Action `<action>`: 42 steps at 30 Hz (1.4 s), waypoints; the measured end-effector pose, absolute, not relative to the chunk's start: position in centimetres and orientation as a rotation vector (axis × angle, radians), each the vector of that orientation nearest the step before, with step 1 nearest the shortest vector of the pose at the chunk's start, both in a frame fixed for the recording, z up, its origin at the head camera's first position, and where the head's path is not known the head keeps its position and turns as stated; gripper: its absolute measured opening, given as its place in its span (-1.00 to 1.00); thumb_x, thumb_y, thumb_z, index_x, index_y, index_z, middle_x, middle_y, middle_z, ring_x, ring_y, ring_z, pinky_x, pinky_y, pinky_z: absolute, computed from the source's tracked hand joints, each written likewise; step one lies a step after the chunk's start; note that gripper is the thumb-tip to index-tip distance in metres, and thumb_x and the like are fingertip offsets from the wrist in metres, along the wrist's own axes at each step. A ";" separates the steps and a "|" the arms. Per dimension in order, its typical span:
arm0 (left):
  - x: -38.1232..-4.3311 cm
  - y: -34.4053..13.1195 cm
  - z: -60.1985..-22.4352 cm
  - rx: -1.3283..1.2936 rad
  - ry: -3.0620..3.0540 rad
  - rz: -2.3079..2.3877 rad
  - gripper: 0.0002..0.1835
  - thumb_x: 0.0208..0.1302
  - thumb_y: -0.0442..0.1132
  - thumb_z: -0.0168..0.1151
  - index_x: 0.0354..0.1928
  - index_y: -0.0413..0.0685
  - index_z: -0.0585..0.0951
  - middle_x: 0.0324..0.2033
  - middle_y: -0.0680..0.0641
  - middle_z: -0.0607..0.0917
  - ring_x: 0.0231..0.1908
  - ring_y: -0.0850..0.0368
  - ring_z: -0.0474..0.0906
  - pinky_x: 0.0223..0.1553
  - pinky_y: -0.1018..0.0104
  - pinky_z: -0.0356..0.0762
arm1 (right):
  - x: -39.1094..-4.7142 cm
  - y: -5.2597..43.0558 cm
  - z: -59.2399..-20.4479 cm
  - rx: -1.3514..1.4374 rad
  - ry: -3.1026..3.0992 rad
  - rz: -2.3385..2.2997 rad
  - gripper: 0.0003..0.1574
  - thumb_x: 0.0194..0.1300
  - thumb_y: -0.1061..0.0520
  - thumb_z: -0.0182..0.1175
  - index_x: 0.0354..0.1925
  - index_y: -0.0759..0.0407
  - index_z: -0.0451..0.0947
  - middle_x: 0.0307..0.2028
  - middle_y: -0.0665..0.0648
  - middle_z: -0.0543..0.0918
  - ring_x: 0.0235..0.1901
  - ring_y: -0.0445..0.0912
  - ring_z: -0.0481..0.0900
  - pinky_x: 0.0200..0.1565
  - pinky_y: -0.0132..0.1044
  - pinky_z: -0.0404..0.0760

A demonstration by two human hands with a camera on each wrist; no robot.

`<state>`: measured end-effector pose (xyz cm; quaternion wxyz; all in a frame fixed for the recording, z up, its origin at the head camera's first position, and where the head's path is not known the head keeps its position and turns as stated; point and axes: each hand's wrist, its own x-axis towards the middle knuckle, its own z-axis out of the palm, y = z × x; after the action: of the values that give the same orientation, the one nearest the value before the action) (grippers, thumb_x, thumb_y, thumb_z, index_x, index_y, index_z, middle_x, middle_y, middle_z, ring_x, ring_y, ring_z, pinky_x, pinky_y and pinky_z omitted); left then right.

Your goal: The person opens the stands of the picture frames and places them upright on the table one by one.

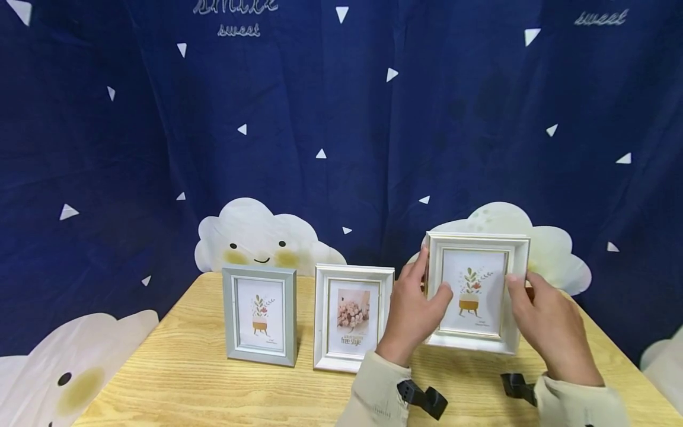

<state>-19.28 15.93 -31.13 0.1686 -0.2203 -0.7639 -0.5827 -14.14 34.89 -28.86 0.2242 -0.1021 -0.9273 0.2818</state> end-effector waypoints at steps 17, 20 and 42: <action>-18.1 15.4 -29.8 -0.652 -2.097 -1.721 -0.23 0.18 -0.16 0.20 0.46 0.11 0.19 0.20 0.00 0.44 0.11 0.24 0.40 0.02 0.44 0.48 | -15.1 33.9 -29.3 -0.099 -2.446 1.232 -0.10 0.48 -0.26 -0.28 0.52 -0.06 -0.46 0.33 0.58 0.07 0.24 0.55 0.11 0.00 0.56 0.10; -17.8 15.5 -29.6 -0.671 -2.090 -1.739 -0.24 0.17 -0.18 0.21 0.45 0.12 0.22 0.19 0.02 0.45 0.13 0.25 0.37 0.00 0.47 0.48 | -15.3 33.7 -29.4 -0.131 -2.394 1.271 -0.12 0.49 -0.24 -0.31 0.51 0.01 -0.46 0.30 0.58 0.07 0.22 0.50 0.14 0.01 0.55 0.11; -13.8 15.3 -26.8 -1.022 -1.876 -1.391 -0.36 0.18 -0.23 0.21 0.35 -0.11 0.38 0.13 0.02 0.58 0.02 0.26 0.47 -0.23 0.70 0.45 | -15.9 34.3 -30.1 -0.221 -2.326 1.427 -0.13 0.47 -0.31 -0.57 0.22 0.41 0.06 -0.01 0.41 0.23 -0.03 0.23 0.25 -0.16 -0.01 0.23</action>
<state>-13.76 15.27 -26.79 0.2916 -0.3834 -0.7039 -0.5220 -15.92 34.35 -30.08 0.2004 -0.0791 -0.8324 0.5106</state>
